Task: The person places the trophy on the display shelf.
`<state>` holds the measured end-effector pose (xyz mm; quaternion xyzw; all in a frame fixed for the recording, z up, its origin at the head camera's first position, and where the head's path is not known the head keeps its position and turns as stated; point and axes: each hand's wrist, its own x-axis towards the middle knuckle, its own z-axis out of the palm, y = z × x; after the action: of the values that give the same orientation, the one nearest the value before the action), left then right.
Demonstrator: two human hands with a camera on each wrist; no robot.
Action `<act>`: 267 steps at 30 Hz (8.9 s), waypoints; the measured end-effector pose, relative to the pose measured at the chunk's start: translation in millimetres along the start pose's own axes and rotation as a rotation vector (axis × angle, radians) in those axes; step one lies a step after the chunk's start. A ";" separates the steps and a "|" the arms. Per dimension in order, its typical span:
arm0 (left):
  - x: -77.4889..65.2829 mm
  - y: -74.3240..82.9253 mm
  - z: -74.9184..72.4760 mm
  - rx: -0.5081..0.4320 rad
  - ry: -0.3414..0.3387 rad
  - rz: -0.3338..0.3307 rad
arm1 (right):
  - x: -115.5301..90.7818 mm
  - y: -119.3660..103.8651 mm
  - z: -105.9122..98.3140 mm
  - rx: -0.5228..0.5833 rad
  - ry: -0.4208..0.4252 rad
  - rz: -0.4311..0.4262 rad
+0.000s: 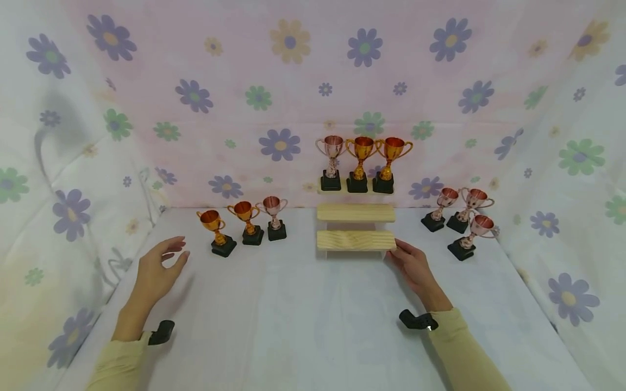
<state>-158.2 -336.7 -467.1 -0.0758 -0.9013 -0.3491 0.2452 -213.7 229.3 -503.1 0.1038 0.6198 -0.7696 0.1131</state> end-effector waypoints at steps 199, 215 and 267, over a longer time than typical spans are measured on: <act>15.8 25.2 69.4 -0.463 -0.162 -0.247 | 1.5 1.8 1.1 0.011 0.021 0.041; 57.5 29.6 111.6 -0.597 -0.133 -0.306 | -1.0 0.7 -1.4 0.019 0.004 0.059; 50.6 125.4 114.0 -0.821 -0.009 -0.058 | 2.3 -1.2 -1.8 0.010 0.016 0.049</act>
<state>-207.9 -169.0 -440.3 -0.1434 -0.6898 -0.6863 0.1804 -216.1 231.3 -503.1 0.1257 0.6141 -0.7688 0.1264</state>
